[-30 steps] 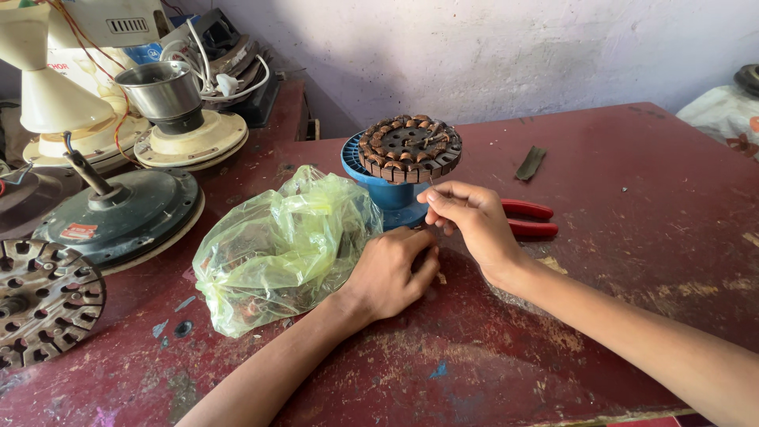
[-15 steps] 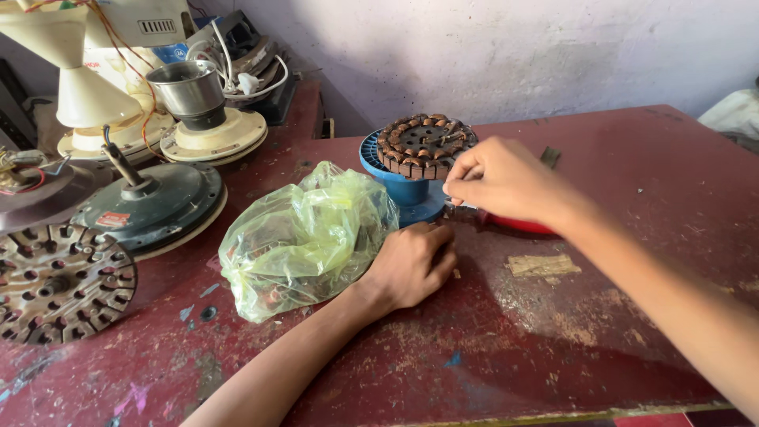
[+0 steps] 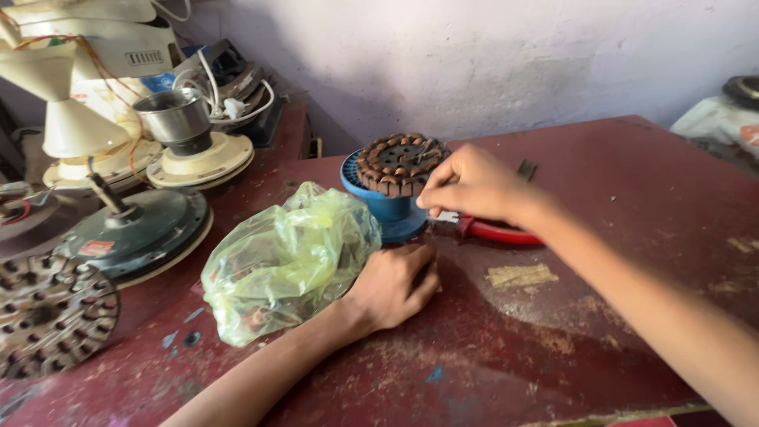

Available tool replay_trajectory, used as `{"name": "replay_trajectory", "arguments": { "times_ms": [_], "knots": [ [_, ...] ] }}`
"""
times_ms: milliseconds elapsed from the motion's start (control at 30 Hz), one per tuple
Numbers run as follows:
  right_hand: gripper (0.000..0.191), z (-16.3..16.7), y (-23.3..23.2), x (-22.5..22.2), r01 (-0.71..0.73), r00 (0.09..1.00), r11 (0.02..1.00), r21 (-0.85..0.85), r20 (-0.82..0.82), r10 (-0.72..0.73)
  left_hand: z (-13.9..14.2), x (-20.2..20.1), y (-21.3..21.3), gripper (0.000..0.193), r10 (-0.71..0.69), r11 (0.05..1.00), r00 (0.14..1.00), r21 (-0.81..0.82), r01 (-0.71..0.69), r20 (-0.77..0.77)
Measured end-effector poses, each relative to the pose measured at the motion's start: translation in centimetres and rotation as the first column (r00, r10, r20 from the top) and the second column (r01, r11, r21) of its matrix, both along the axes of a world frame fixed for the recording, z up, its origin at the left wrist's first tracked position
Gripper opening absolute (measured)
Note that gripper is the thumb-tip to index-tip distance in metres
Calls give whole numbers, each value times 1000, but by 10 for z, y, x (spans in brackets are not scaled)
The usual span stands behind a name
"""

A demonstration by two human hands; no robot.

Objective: The person works on a blue cylindrical motor component, repeatedly inserting and adjusting small metal pieces into slots around its circumference. The hands manipulate the component and the metal pieces by hand throughout the clip.

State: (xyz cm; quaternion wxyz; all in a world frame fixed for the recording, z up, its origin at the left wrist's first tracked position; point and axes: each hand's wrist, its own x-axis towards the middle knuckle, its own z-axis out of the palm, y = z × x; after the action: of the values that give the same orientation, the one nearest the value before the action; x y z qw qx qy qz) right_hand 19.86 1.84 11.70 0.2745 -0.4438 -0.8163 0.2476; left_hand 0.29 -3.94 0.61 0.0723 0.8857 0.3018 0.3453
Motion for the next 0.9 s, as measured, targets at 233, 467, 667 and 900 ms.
{"name": "replay_trajectory", "arguments": {
  "times_ms": [233,467,667,900],
  "knots": [
    [18,-55,7,-8,85,969,949,304,-249,-7,-2,-2,-1,23,34,996,999,-79,-35,-10],
    [17,-65,-3,-11,84,933,924,374,-356,59,3,-5,-3,22,-8,1000,995,-22,10,98],
    [16,-82,-16,-18,13,895,960,279,-432,113,7,-5,-1,23,-26,993,984,-107,46,176],
    [16,-94,-19,-19,55,856,972,228,-512,72,-6,-4,18,24,-36,945,945,-296,137,324]
  ]
}}
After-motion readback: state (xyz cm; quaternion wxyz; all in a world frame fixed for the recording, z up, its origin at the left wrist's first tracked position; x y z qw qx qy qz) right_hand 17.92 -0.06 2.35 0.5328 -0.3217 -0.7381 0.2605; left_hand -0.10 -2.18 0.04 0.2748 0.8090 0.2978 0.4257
